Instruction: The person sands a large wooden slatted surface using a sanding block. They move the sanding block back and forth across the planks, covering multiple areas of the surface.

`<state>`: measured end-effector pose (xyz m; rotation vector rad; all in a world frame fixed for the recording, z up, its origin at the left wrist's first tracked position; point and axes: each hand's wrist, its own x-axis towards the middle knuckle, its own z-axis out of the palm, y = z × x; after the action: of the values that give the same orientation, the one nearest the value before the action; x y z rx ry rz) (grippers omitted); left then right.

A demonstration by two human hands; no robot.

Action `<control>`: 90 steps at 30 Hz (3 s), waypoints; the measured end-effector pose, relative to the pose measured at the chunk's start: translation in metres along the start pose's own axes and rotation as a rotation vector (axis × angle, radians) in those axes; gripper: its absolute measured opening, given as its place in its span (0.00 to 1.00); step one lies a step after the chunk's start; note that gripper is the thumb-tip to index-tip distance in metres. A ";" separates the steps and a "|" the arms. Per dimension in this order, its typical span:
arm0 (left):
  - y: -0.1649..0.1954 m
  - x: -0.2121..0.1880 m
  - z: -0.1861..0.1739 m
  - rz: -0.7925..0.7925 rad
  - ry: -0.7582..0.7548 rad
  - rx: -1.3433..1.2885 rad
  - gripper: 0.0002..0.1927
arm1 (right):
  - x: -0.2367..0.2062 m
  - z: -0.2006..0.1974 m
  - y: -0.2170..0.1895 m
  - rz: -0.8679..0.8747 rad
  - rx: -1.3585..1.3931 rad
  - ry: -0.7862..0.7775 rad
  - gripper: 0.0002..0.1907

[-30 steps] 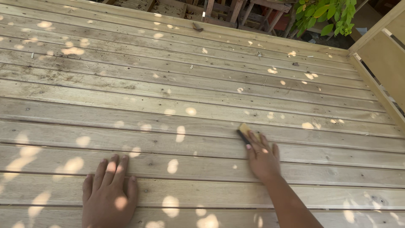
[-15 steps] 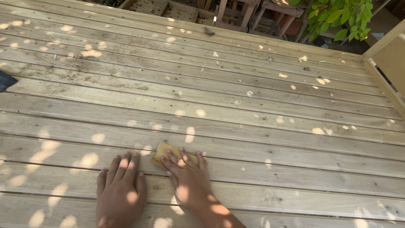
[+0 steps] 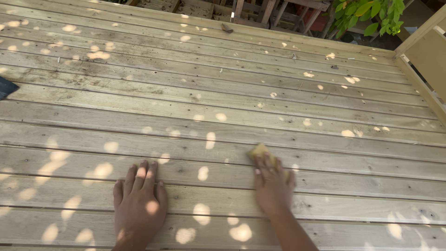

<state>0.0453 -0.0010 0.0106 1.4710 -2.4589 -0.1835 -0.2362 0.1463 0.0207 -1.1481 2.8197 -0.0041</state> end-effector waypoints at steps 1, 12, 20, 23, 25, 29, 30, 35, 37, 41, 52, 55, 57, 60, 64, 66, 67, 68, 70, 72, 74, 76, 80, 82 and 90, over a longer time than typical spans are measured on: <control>-0.001 0.000 0.000 0.014 0.018 -0.002 0.31 | -0.010 0.002 -0.039 -0.120 0.094 -0.021 0.27; -0.007 -0.001 0.005 0.030 0.067 -0.105 0.28 | -0.019 0.001 0.046 -0.070 0.050 0.062 0.29; -0.014 -0.004 0.006 -0.108 0.211 -0.587 0.25 | -0.021 0.020 0.069 0.101 -0.015 -0.034 0.29; -0.025 -0.005 0.006 -0.186 0.263 -0.742 0.25 | -0.045 0.041 -0.038 -0.494 -0.176 0.583 0.28; -0.035 -0.005 0.006 -0.188 0.319 -0.826 0.27 | -0.072 0.049 -0.106 -0.586 0.087 0.149 0.28; -0.069 -0.010 0.002 -0.274 0.223 -0.690 0.28 | -0.094 0.049 -0.144 -0.665 0.088 -0.286 0.25; -0.080 -0.011 -0.001 -0.253 0.211 -0.586 0.28 | -0.089 0.047 -0.135 -0.758 0.062 0.130 0.26; -0.153 -0.014 -0.018 -0.200 0.235 -0.215 0.29 | -0.035 0.035 -0.045 -0.030 -0.071 -0.108 0.29; -0.180 0.006 -0.023 -0.204 0.258 -0.172 0.31 | -0.010 0.027 -0.008 0.174 -0.023 -0.009 0.30; -0.219 0.066 -0.025 -0.081 0.159 -0.041 0.31 | 0.020 0.029 -0.004 0.409 -0.005 0.009 0.31; -0.294 0.158 -0.033 -0.021 -0.144 0.242 0.38 | 0.055 0.028 -0.311 -0.149 0.049 -0.107 0.27; -0.299 0.154 -0.022 0.001 -0.153 0.211 0.36 | 0.042 0.036 -0.319 -0.268 0.137 -0.124 0.27; -0.299 0.151 -0.015 -0.019 -0.145 0.149 0.35 | 0.054 0.026 -0.269 -0.173 0.078 -0.080 0.32; -0.298 0.149 -0.011 -0.036 -0.171 0.098 0.35 | 0.062 0.003 -0.163 0.302 0.161 0.125 0.32; -0.292 0.143 -0.014 0.006 -0.072 -0.037 0.34 | 0.080 0.014 -0.162 0.451 0.078 0.064 0.29; -0.288 0.140 -0.016 -0.007 -0.061 -0.064 0.33 | 0.081 0.022 -0.223 0.232 0.034 0.109 0.29; -0.286 0.139 -0.017 -0.016 -0.051 -0.077 0.33 | 0.082 0.024 -0.264 0.190 0.034 0.050 0.27; -0.285 0.138 -0.018 -0.011 -0.058 -0.075 0.33 | 0.079 0.027 -0.307 0.087 0.001 0.015 0.28; -0.284 0.136 -0.022 -0.001 -0.075 -0.068 0.33 | 0.070 0.034 -0.389 -0.146 0.107 0.027 0.27; -0.284 0.136 -0.027 0.023 -0.050 -0.087 0.32 | 0.060 0.043 -0.443 -0.332 0.212 0.054 0.29; -0.285 0.136 -0.031 0.024 -0.039 -0.094 0.32 | 0.061 0.044 -0.445 -0.439 0.253 0.138 0.25; -0.285 0.136 -0.034 0.011 -0.052 -0.102 0.32 | 0.064 0.041 -0.412 -0.503 0.320 0.241 0.21; -0.282 0.139 -0.034 0.004 -0.129 -0.020 0.32 | 0.081 0.005 -0.288 -0.411 0.182 0.389 0.15; -0.282 0.141 -0.031 -0.028 -0.146 0.022 0.33 | 0.083 -0.018 -0.233 -0.366 0.119 0.343 0.18; -0.285 0.142 -0.024 -0.052 -0.132 0.085 0.33 | 0.104 -0.006 -0.207 -0.220 0.142 0.251 0.12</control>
<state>0.2289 -0.2605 -0.0131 1.6067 -2.5623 -0.1947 -0.1667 -0.0748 0.0257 -1.5111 2.8225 -0.3835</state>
